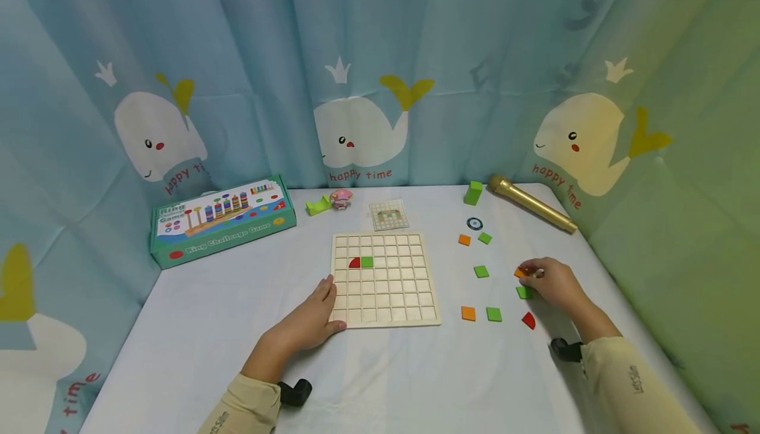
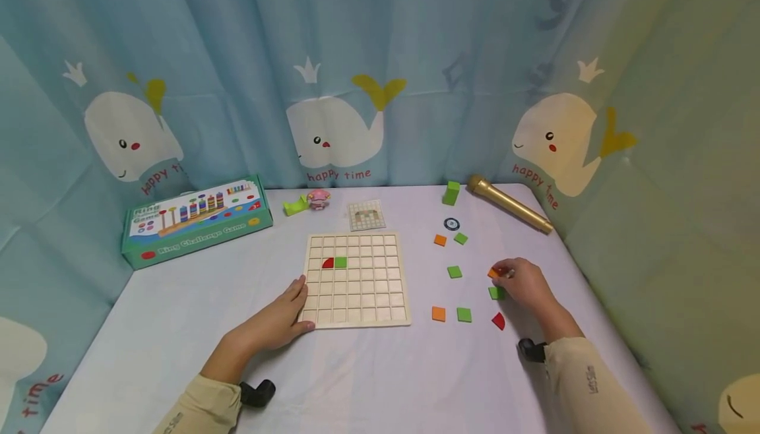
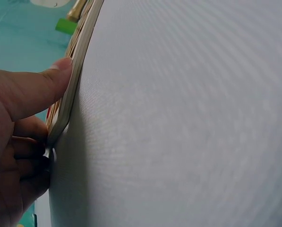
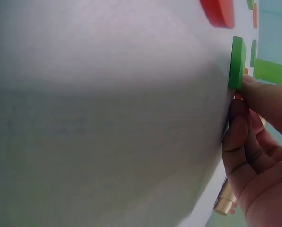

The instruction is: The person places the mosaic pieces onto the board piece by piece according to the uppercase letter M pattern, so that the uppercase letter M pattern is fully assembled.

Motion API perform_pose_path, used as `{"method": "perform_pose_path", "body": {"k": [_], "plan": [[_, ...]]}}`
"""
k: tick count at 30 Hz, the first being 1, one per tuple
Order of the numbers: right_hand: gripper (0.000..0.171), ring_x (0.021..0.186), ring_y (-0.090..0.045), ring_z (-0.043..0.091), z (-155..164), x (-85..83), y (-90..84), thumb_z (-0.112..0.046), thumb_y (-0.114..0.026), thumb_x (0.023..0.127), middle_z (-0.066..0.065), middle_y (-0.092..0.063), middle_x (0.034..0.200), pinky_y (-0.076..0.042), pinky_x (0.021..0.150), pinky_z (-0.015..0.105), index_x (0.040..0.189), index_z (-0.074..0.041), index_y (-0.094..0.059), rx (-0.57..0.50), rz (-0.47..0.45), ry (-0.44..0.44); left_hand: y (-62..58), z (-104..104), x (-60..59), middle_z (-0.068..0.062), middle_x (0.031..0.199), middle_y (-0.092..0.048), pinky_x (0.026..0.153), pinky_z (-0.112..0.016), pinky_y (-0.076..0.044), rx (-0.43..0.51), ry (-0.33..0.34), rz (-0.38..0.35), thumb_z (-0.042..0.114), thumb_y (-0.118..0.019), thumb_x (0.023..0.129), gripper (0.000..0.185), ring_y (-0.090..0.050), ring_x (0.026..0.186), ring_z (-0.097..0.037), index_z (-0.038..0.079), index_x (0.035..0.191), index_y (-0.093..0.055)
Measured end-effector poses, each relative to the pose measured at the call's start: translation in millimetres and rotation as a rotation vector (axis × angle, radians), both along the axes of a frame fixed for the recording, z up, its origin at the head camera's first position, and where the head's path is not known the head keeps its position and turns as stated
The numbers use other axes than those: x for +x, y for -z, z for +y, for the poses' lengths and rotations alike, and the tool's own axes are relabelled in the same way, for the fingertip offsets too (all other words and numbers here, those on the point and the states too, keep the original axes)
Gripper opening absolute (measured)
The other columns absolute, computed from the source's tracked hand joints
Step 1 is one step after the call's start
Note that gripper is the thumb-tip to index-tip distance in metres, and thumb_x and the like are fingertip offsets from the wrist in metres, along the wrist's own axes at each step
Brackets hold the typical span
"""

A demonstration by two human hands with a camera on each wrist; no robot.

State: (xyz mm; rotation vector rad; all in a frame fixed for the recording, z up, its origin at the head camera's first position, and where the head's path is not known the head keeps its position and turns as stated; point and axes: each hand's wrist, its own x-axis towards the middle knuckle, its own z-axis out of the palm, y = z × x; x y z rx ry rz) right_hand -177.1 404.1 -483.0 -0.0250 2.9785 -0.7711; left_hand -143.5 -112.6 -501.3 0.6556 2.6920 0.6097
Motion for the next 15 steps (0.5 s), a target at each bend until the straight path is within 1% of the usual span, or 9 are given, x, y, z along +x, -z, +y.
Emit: {"method": "perform_pose_path", "body": {"k": [3, 6, 12, 15], "plan": [[0.032, 0.09, -0.06, 0.033, -0.1, 0.1, 1.6, -0.013, -0.074, 0.091, 0.02, -0.066, 0.102, -0.049, 0.071, 0.041, 0.114, 0.008, -0.069, 0.0, 0.008, 0.006, 0.3, -0.3, 0.0, -0.022, 0.166, -0.011, 0.12, -0.046, -0.023, 0.007, 0.001, 0.002, 0.039, -0.064, 0.099, 0.083, -0.013, 0.152, -0.035, -0.01, 0.154, -0.026], [0.033, 0.09, -0.06, 0.034, -0.1, -0.6, 0.1, -0.014, -0.075, 0.091, 0.022, -0.065, 0.103, -0.049, 0.07, 0.04, 0.113, 0.01, -0.069, -0.007, -0.008, 0.017, -0.1, -0.9, 0.4, -0.022, 0.165, -0.011, 0.119, -0.046, -0.024, 0.011, 0.002, 0.005, 0.038, -0.064, 0.099, 0.083, -0.013, 0.152, -0.035, -0.011, 0.154, -0.026], [0.03, 0.091, -0.06, 0.035, -1.0, -4.7, -1.4, -0.012, -0.077, 0.089, 0.023, -0.064, 0.104, -0.05, 0.07, 0.041, 0.111, 0.007, -0.067, -0.028, -0.031, 0.035, 2.2, -1.0, -1.0, -0.021, 0.166, -0.01, 0.12, -0.045, -0.023, 0.007, -0.003, -0.001, 0.039, -0.063, 0.099, 0.083, -0.012, 0.152, -0.034, -0.009, 0.155, -0.025], [0.028, 0.091, -0.062, 0.035, -1.4, -5.6, -0.2, -0.01, -0.077, 0.089, 0.021, -0.065, 0.103, -0.051, 0.07, 0.039, 0.11, 0.005, -0.066, -0.037, -0.027, 0.042, 3.1, -0.5, -1.5, -0.02, 0.166, -0.009, 0.12, -0.045, -0.023, 0.01, -0.009, -0.01, 0.04, -0.064, 0.099, 0.084, -0.012, 0.153, -0.033, -0.009, 0.155, -0.024]]}}
